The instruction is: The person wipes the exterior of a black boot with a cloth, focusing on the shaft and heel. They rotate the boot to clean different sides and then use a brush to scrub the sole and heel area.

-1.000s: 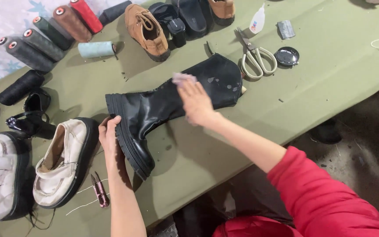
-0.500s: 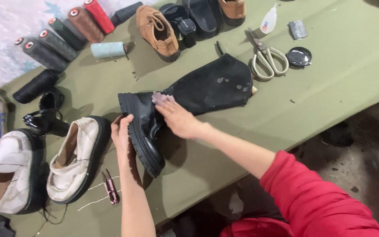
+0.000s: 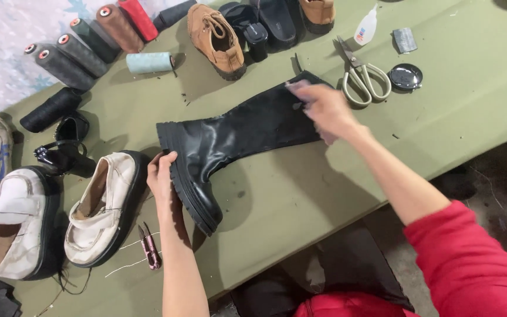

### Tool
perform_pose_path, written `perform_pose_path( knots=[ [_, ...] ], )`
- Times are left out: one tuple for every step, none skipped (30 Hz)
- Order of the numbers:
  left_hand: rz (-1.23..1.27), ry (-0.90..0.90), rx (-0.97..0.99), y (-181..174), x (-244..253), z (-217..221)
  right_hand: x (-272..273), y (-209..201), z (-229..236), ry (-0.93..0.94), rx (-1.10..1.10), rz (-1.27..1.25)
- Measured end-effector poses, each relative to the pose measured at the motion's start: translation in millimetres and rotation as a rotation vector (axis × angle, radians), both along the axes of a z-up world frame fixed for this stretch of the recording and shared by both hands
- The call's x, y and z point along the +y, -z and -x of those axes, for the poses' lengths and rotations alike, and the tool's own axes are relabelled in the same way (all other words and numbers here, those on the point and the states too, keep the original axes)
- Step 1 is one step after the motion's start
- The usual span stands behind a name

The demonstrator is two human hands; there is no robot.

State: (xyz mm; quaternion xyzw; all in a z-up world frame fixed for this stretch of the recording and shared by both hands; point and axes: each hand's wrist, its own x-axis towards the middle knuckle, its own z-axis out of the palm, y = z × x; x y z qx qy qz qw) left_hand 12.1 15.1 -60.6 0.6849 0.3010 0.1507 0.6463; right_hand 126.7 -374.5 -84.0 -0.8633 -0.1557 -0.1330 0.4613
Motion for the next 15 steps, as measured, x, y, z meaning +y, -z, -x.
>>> perform_pose_path(
  knots=[
    [0.001,-0.004,-0.003,4.0,6.6,0.0,-23.9,1.8,-5.4,-0.004,-0.003,0.001],
    [-0.008,-0.058,-0.027,7.8,13.1,0.4,-48.1,4.0,-9.9,0.120,-0.064,0.075],
    [-0.017,-0.112,-0.052,12.0,19.3,0.6,-72.6,6.6,-14.6,0.245,-0.126,0.150],
    [-0.019,-0.111,-0.048,3.2,15.4,5.9,-76.9,-4.0,-0.2,0.245,-0.122,0.149],
    [0.021,-0.107,-0.047,-5.3,11.2,11.1,-81.5,-14.5,13.9,0.309,-0.008,0.322],
    [0.063,-0.100,-0.049,-14.1,5.3,14.3,-88.3,-26.5,28.3,0.376,0.106,0.495],
    [0.064,-0.094,-0.048,-6.7,11.8,12.9,-75.1,-31.2,36.5,0.382,0.108,0.496],
    [0.064,-0.072,-0.049,0.9,17.8,10.8,-62.4,-36.3,44.3,0.372,0.232,0.711],
    [0.065,-0.049,-0.051,8.6,23.7,8.7,-49.6,-41.1,52.0,0.359,0.359,0.924],
    [0.062,-0.046,-0.047,9.5,23.3,8.4,-49.7,-20.6,39.9,0.361,0.364,0.922],
    [0.074,-0.045,-0.058,10.5,23.1,8.2,-49.6,0.0,27.9,0.355,0.358,0.943],
    [0.085,-0.045,-0.072,10.6,24.3,7.1,-48.0,20.2,14.8,0.349,0.350,0.962],
    [0.081,-0.042,-0.071,12.9,24.1,7.3,-46.7,12.3,21.5,0.351,0.353,0.958],
    [0.099,-0.063,-0.077,14.1,24.4,5.7,-44.9,2.7,25.7,0.335,0.378,0.937],
    [0.116,-0.084,-0.084,14.9,25.1,3.8,-42.7,-7.2,29.7,0.320,0.404,0.916]
  ],
)
